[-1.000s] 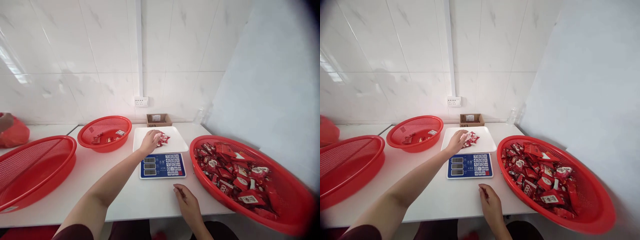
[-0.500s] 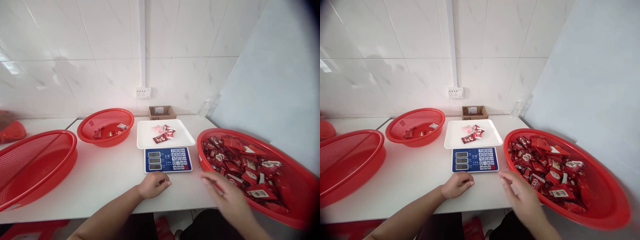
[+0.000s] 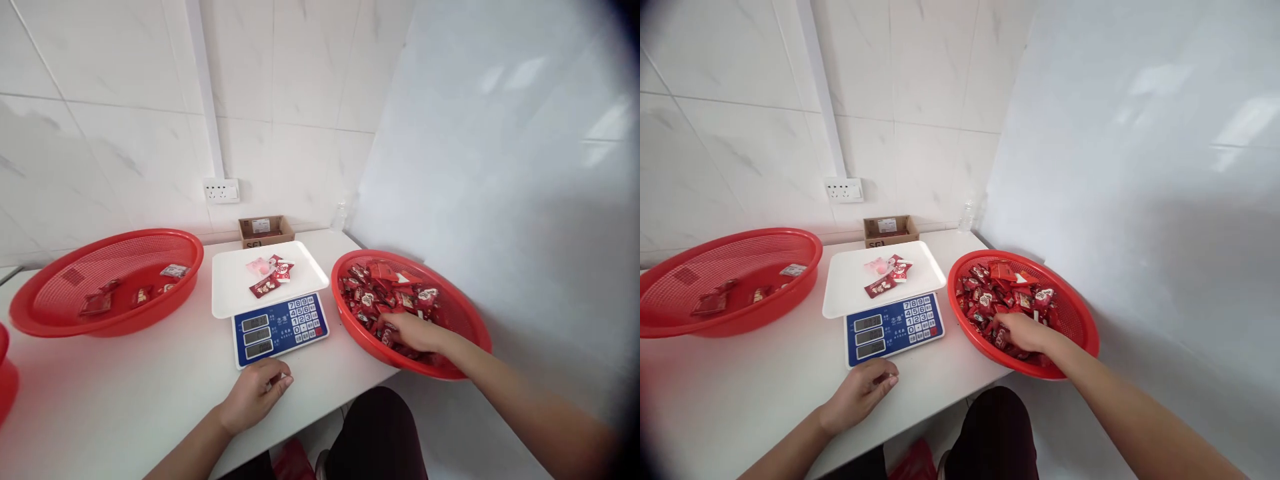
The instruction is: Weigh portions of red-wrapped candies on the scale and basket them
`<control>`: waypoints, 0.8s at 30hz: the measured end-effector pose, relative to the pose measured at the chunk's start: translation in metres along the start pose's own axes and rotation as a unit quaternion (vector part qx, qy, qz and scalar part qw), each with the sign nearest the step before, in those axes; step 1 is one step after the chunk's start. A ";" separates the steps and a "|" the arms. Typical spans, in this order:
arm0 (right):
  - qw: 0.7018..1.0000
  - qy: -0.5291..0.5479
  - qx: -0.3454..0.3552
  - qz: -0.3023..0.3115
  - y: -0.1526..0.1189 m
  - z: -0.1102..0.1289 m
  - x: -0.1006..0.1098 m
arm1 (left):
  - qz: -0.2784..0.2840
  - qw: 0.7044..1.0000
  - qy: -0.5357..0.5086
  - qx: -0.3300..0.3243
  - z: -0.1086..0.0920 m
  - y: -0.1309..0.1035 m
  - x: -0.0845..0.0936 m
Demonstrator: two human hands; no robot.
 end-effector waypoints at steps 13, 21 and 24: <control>0.996 -0.064 0.040 -0.042 0.019 0.025 0.004 | 0.003 1.000 0.005 0.005 0.000 0.001 0.001; 0.982 -0.118 0.048 -0.142 0.021 0.043 0.032 | -0.009 1.000 0.007 -0.001 -0.005 0.000 0.002; 0.966 -0.095 0.072 -0.228 0.022 0.068 0.065 | 0.003 1.000 0.015 -0.011 -0.007 0.000 0.001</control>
Point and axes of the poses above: each hand's wrist, its own y-axis towards the middle knuckle, its own x-axis out of the back of the hand, z = x × y, the point moved 4 cm from there along y, towards the middle knuckle, and after that the axes turned 8 degrees about z, right-handed, at the moved point
